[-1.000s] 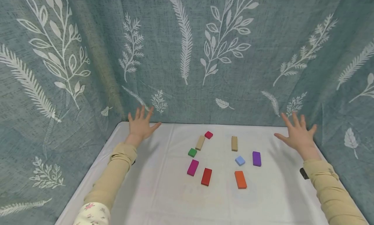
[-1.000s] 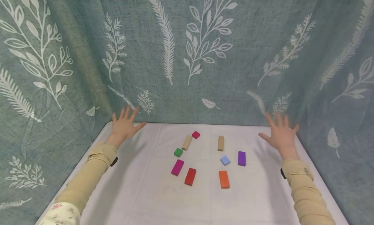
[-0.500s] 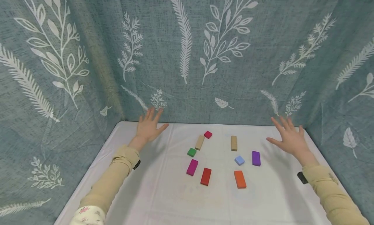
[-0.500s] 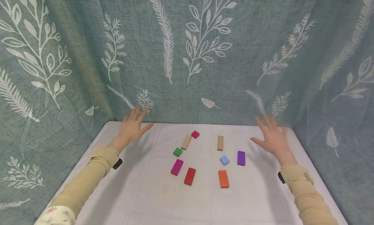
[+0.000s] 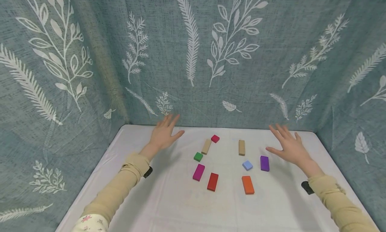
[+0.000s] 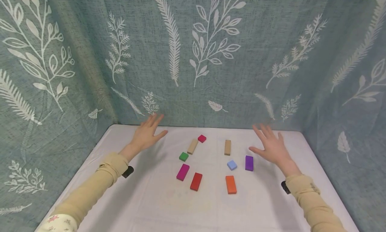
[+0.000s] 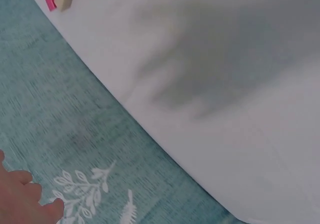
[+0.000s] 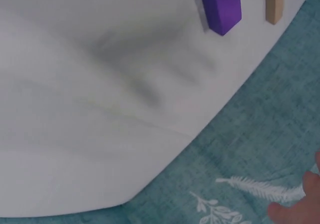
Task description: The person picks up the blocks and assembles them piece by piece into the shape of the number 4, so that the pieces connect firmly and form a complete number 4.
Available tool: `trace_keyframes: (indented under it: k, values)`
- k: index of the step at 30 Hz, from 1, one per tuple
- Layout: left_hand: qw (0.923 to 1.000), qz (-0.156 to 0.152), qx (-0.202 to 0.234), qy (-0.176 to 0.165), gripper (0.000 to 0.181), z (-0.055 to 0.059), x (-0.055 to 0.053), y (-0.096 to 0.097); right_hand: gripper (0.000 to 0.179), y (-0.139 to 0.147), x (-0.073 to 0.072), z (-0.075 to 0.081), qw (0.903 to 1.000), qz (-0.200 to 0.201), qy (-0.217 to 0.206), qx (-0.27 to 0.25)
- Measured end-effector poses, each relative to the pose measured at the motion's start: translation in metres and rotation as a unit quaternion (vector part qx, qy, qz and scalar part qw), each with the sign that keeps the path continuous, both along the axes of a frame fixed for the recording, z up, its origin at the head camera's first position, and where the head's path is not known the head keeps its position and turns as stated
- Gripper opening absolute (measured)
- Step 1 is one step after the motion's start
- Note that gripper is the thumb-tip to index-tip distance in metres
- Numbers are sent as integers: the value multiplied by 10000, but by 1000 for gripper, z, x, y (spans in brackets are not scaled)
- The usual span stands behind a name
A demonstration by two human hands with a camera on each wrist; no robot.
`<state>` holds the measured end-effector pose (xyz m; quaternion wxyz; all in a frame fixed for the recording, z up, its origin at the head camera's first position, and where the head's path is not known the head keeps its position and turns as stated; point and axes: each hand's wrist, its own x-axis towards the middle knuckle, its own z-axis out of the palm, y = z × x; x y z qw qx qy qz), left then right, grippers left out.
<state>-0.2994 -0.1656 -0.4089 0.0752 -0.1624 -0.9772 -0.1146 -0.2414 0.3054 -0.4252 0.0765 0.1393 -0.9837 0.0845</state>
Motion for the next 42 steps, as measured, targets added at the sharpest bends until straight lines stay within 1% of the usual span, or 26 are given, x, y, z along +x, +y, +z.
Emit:
trace_keyframes:
  k: [4, 11, 17, 20, 25, 30, 32, 35, 38, 42]
  values:
    - [9998, -164, 139, 55, 73, -2, 3, 6, 90, -7, 3, -2, 9998, 168, 25, -83]
    - [9986, -381, 361, 39, 72, -6, 8, 13, 88, -15, 7, -6, 9990, 376, 28, -248]
    - [9975, -577, 412, 49, 71, -8, 11, 18, 87, -20, 10, -7, 9967, 561, -284, -521]
    - [9968, -652, 458, 19, 71, -9, 13, 21, 87, -22, 12, -8, 9958, 653, -410, -502]
    - [9955, -805, 505, -18, 71, -10, 15, 27, 87, -26, 13, -10, 9940, 788, -512, -561]
    - [9934, -994, 574, -38, 71, -12, 19, 34, 87, -28, 16, -12, 9922, 933, -496, -660]
    - [9923, -1106, 552, -93, 71, -12, 21, 37, 87, -29, 17, -13, 9916, 990, -479, -685]
    - [9901, -1282, 505, -279, 70, -13, 24, 42, 87, -31, 19, -16, 9909, 1079, -434, -685]
    - [9867, -1423, 515, -591, 70, -13, 28, 47, 86, -34, 20, -19, 9901, 1160, -410, -680]
    - [9789, -1651, 657, -1008, 70, -13, 32, 54, 84, -38, 24, -19, 9880, 1258, -486, -750]
